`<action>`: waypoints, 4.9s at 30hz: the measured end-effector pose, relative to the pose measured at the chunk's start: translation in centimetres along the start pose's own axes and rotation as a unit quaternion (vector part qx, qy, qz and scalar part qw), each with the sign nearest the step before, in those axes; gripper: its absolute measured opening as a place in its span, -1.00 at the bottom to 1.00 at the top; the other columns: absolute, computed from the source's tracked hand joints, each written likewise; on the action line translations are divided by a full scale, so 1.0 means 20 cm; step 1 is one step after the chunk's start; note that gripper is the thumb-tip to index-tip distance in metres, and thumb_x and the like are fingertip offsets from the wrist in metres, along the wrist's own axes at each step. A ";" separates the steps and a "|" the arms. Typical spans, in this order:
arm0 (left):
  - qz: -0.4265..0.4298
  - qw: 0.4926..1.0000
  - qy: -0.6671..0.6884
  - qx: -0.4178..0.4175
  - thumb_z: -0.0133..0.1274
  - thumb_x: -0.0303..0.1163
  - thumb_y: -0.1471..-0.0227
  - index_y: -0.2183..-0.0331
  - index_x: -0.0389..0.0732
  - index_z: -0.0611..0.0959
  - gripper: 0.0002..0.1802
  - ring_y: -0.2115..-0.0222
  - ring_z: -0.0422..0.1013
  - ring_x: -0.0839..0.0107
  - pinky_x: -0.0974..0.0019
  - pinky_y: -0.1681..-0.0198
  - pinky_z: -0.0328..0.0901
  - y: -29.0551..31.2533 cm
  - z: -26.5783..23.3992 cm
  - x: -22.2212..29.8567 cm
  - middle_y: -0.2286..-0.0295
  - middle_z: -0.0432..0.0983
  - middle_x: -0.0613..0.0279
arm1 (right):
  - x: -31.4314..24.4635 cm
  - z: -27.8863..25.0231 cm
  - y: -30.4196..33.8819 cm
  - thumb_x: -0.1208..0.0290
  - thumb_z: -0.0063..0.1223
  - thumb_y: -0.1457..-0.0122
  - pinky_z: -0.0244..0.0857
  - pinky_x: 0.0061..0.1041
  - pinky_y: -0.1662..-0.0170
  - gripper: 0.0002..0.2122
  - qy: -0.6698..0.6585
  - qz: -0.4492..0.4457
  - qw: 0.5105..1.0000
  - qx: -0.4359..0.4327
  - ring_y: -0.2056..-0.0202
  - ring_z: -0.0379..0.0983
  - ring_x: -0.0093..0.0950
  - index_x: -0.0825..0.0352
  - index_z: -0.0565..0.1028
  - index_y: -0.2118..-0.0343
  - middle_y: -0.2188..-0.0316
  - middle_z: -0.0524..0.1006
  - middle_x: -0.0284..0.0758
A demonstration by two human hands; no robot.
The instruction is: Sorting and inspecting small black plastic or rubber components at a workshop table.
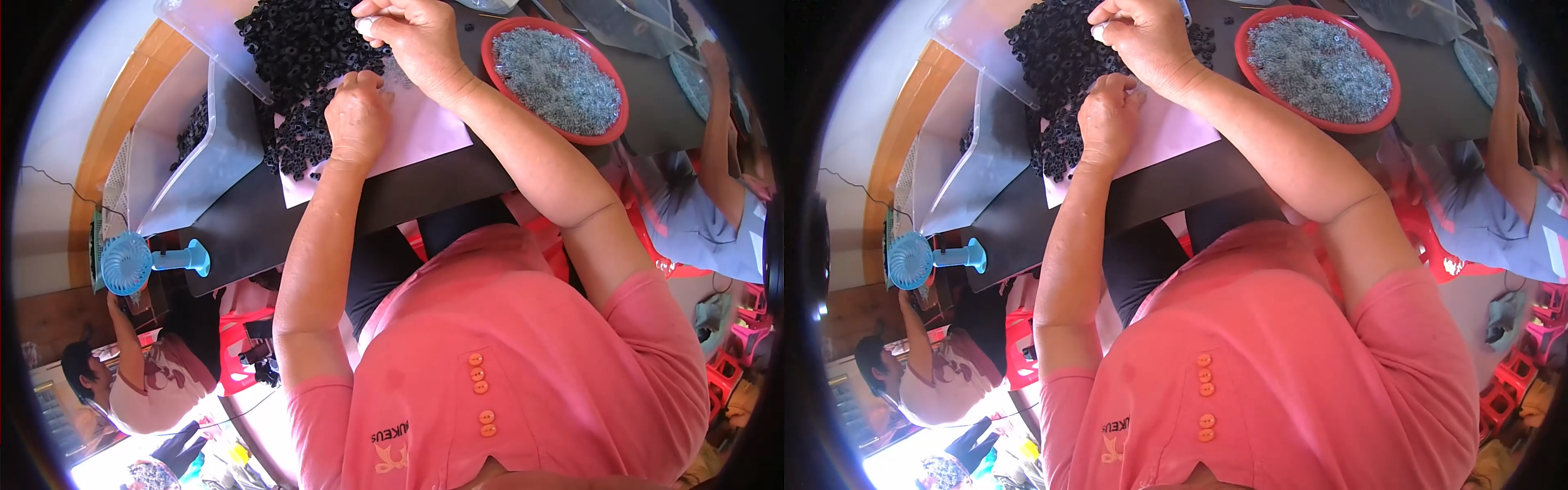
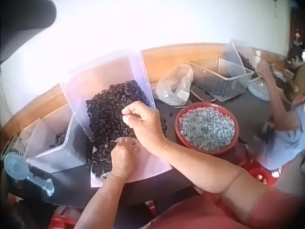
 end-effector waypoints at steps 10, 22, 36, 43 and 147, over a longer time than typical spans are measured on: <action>-0.041 0.994 0.087 -0.048 0.23 -0.29 0.20 0.47 -0.12 0.62 -0.82 0.35 0.47 0.17 0.17 0.33 0.36 -0.01 0.01 -0.05 0.39 0.47 0.21 | 0.11 0.02 0.00 0.65 0.07 -0.03 0.28 -0.68 0.49 -0.94 -0.077 0.080 0.994 -0.016 0.57 0.38 -0.68 0.41 0.50 0.41 0.57 0.50 -0.40; 0.050 0.998 -0.029 -0.014 0.15 -0.37 0.10 0.42 -0.10 0.61 -0.90 0.32 0.42 0.18 0.14 0.30 0.36 0.00 0.01 0.04 0.44 0.40 0.21 | 0.02 0.10 0.00 0.64 0.06 -0.02 0.28 -0.66 0.52 -0.96 -0.109 0.237 0.962 -0.077 0.61 0.40 -0.60 0.43 0.50 0.43 0.60 0.50 -0.34; -0.259 0.685 0.680 0.007 0.09 -0.56 -0.05 0.39 -0.38 0.56 -0.93 0.65 0.36 0.48 0.45 0.62 0.21 0.00 0.02 -0.23 0.55 0.53 0.11 | 0.23 0.12 0.14 0.50 0.11 -0.10 0.33 -0.63 0.25 -0.83 0.075 0.146 0.958 -0.236 0.37 0.46 -0.64 0.32 0.60 0.24 0.43 0.58 -0.39; -0.252 0.613 0.749 -0.004 0.05 -0.56 -0.08 0.35 -0.30 0.50 -0.94 0.61 0.38 0.37 0.37 0.59 0.21 -0.02 0.05 -0.28 0.53 0.51 0.08 | 0.23 0.16 0.14 0.57 0.09 -0.05 0.31 -0.61 0.37 -0.94 -0.041 0.219 0.955 -0.197 0.45 0.46 -0.59 0.42 0.54 0.40 0.49 0.56 -0.34; -0.258 0.610 0.741 -0.112 -0.04 -0.51 -0.13 0.27 -0.42 0.50 -0.84 0.45 0.40 0.32 0.35 0.47 0.24 0.00 -0.01 -0.14 0.42 0.49 0.04 | 0.11 0.07 0.11 0.57 0.08 -0.09 0.39 -0.62 0.40 -0.95 -0.025 0.112 0.987 -0.115 0.49 0.50 -0.63 0.44 0.54 0.42 0.55 0.56 -0.34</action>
Point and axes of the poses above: each hand's wrist, its own y-axis away from the middle knuckle, its own z-axis out of the palm, x = y × z, the point moved 10 cm from there along -y, towards the middle knuckle
